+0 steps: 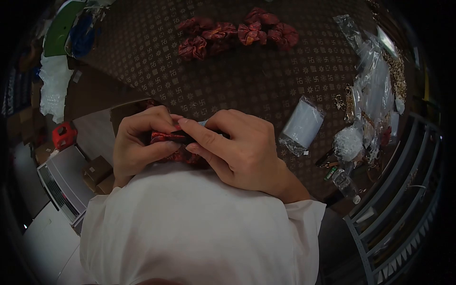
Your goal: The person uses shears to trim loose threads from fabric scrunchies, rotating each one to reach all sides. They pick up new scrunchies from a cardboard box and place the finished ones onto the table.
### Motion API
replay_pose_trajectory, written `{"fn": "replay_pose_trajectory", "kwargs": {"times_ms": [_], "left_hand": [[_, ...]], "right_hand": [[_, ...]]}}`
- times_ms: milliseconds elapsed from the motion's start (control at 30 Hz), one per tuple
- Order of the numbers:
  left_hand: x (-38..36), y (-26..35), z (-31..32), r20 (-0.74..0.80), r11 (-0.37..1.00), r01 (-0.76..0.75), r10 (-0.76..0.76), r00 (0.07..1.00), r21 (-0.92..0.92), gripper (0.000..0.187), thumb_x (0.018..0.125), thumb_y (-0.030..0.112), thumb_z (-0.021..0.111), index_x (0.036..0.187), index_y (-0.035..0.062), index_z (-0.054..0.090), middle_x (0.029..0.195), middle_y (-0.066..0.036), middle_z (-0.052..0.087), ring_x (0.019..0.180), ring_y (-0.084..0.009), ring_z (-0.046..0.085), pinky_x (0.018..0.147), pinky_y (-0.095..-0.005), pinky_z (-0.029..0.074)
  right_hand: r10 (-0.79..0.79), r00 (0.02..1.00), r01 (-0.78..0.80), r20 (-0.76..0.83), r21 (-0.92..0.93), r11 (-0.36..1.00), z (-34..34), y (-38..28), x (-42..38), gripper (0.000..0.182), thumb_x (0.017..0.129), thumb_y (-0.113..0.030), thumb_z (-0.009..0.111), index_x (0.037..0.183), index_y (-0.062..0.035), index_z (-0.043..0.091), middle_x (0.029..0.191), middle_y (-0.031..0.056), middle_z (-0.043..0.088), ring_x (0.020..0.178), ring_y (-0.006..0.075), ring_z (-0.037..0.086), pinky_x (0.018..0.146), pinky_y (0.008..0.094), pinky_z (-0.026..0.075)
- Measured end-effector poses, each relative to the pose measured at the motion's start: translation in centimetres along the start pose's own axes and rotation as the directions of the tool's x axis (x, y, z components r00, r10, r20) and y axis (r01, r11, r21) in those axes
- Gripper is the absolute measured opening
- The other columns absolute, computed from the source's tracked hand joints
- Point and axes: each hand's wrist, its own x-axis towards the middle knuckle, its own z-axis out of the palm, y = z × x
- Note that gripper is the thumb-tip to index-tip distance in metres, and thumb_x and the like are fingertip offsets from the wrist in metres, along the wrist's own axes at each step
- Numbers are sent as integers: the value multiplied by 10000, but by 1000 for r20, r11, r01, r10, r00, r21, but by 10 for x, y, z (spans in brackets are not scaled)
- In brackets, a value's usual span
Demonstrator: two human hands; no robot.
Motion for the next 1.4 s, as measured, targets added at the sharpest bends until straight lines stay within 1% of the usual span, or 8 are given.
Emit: {"fn": "replay_pose_trajectory", "kwargs": {"times_ms": [233, 333, 567, 733, 1167, 1267, 1333, 1400], "left_hand": [[1, 3, -2, 57, 976, -121, 112, 992, 182, 188, 649, -52, 676, 830, -2, 665, 715, -32, 563, 642, -84, 523, 564, -208, 390], [2, 7, -1, 62, 974, -110, 100, 993, 199, 186, 649, -51, 673, 829, -3, 666, 725, -37, 571, 648, -90, 533, 560, -211, 396], [3, 7, -1, 56, 970, -135, 126, 990, 200, 187, 649, -54, 671, 830, -4, 666, 733, -41, 575, 662, -97, 540, 568, -215, 409], [2, 5, -2, 76, 963, -160, 147, 986, 216, 194, 637, -53, 678, 824, -4, 661, 736, -43, 571, 666, -105, 536, 573, -221, 412], [3, 5, -1, 83, 969, -143, 129, 988, 204, 182, 640, -52, 678, 816, -4, 662, 728, -43, 569, 663, -102, 525, 568, -219, 398], [3, 7, -1, 73, 973, -126, 114, 991, 195, 182, 641, -55, 675, 815, -3, 665, 730, -43, 573, 664, -105, 527, 571, -221, 399], [3, 9, -1, 66, 970, -125, 114, 991, 209, 183, 636, -58, 676, 810, -2, 667, 735, -43, 577, 669, -108, 532, 577, -223, 402], [3, 9, -2, 59, 968, -131, 121, 991, 214, 185, 633, -58, 677, 808, 0, 668, 736, -43, 578, 671, -110, 533, 579, -225, 404]], "right_hand": [[58, 998, -60, 24, 99, 993, -1, -1, -1, 289, 698, -125, 699, 971, -46, 651, 626, 44, 535, 515, 164, 525, 443, 268, 419], [50, 997, -57, 62, 105, 993, -3, -1, -2, 326, 713, -96, 672, 1026, -6, 641, 666, 96, 558, 535, 181, 525, 458, 276, 406], [71, 997, -75, 34, 136, 988, -4, 0, -3, 317, 720, -105, 670, 1019, -4, 644, 664, 97, 554, 530, 180, 521, 457, 273, 404], [26, 1000, -27, 13, 67, 997, -2, -1, -2, 283, 695, -119, 702, 965, -48, 654, 617, 49, 532, 512, 168, 522, 439, 263, 419], [14, 1000, -14, 18, 22, 1000, -2, -1, -2, 269, 691, -137, 709, 944, -62, 655, 609, 37, 515, 499, 159, 509, 428, 260, 404], [37, 999, -37, 10, 51, 998, -3, -2, -2, 273, 692, -131, 708, 948, -51, 655, 618, 44, 527, 500, 161, 516, 433, 260, 410], [221, 975, -213, -28, 165, 963, -5, -5, -1, 281, 693, -124, 707, 955, -39, 653, 628, 52, 539, 504, 165, 524, 439, 260, 418], [176, 984, -170, -23, 162, 972, -6, -3, -1, 284, 693, -122, 707, 958, -35, 652, 630, 54, 541, 505, 166, 525, 441, 259, 420]]}}
